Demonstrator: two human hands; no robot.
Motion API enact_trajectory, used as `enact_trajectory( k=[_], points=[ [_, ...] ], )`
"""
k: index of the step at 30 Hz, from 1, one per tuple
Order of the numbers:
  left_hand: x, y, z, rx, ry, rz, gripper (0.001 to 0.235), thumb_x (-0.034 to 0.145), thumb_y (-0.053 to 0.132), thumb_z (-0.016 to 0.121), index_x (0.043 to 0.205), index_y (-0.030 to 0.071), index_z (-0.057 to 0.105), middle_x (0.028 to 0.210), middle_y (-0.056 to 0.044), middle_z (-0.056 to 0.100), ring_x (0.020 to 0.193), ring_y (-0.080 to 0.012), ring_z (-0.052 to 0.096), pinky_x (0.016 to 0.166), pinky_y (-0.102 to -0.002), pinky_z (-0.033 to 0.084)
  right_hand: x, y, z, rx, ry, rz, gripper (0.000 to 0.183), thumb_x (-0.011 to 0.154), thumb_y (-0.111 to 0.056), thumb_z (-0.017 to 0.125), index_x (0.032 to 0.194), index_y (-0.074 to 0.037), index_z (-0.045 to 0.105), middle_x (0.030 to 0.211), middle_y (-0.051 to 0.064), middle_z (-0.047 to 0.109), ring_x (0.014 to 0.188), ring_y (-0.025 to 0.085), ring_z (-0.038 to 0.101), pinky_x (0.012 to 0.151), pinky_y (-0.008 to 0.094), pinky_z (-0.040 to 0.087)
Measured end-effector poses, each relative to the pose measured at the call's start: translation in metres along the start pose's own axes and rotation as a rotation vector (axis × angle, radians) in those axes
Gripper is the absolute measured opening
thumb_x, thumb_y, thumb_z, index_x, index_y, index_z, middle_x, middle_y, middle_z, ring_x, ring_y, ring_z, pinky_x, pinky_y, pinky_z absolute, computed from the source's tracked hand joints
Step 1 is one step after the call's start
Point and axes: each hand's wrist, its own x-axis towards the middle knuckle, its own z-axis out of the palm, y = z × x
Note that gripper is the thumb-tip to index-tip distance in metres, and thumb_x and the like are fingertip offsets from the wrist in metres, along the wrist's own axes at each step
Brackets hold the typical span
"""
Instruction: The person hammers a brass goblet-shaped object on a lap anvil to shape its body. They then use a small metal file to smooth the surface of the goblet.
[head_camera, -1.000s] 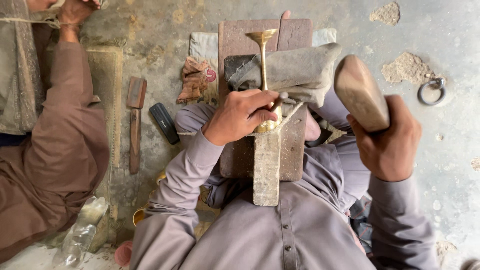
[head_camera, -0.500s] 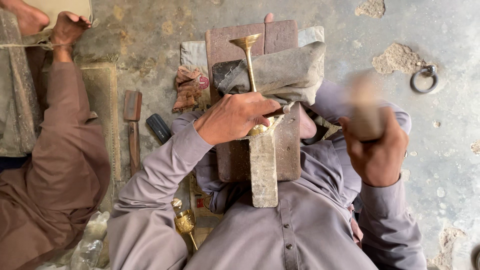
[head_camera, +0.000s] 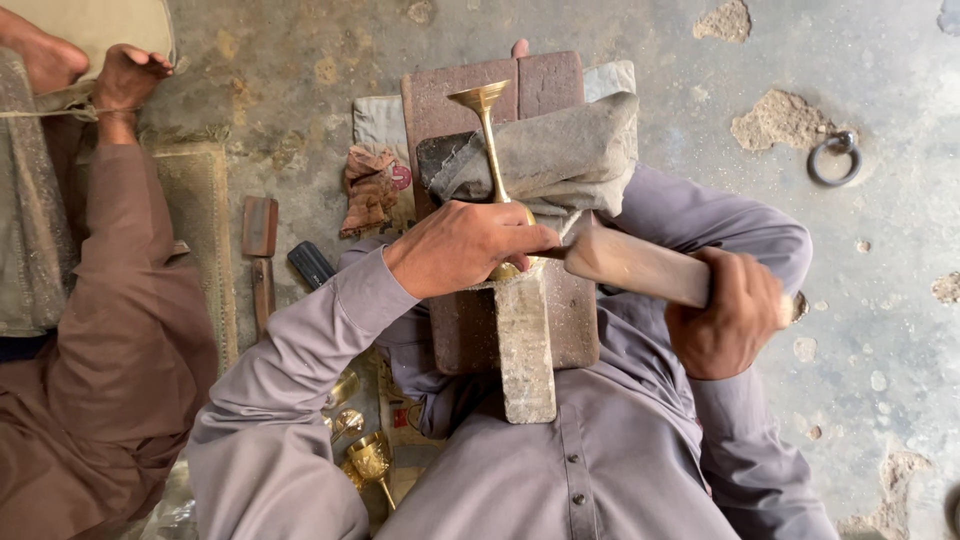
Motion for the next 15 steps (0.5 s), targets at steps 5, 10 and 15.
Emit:
enact_trajectory(
  k=[5,10,15],
  points=[
    [0.0,-0.001,0.002,-0.029,-0.013,-0.011,0.036,0.087,0.004,0.074,0.121,0.016,0.067,0.092,-0.006,0.068,0.081,-0.0253,0.074,0.066,-0.037,0.059,0.004,0.001,-0.002,0.124,0.006,0.023,0.018,0.085,-0.002,0.075,0.101,0.0,0.066,0.088,0.018,0.069,0.079,0.032,0.068,0.072,0.044,0.053],
    [-0.001,-0.006,0.003,-0.105,0.098,-0.008,0.036,0.088,0.005,0.076,0.121,0.009,0.065,0.099,-0.009,0.07,0.087,-0.0294,0.073,0.072,-0.039,0.058,0.016,0.0,-0.01,0.522,-0.055,0.275,0.019,0.092,-0.007,0.073,0.106,0.001,0.063,0.088,0.015,0.069,0.075,0.024,0.07,0.069,0.037,0.055],
    [-0.002,-0.008,0.004,-0.142,0.12,-0.005,0.037,0.088,0.006,0.077,0.122,0.006,0.064,0.101,-0.01,0.07,0.088,-0.0299,0.073,0.074,-0.039,0.058,0.028,0.008,-0.012,0.237,-0.141,0.02,0.032,0.085,-0.005,0.074,0.112,0.004,0.061,0.101,0.019,0.067,0.088,0.03,0.068,0.079,0.039,0.055]
  ],
)
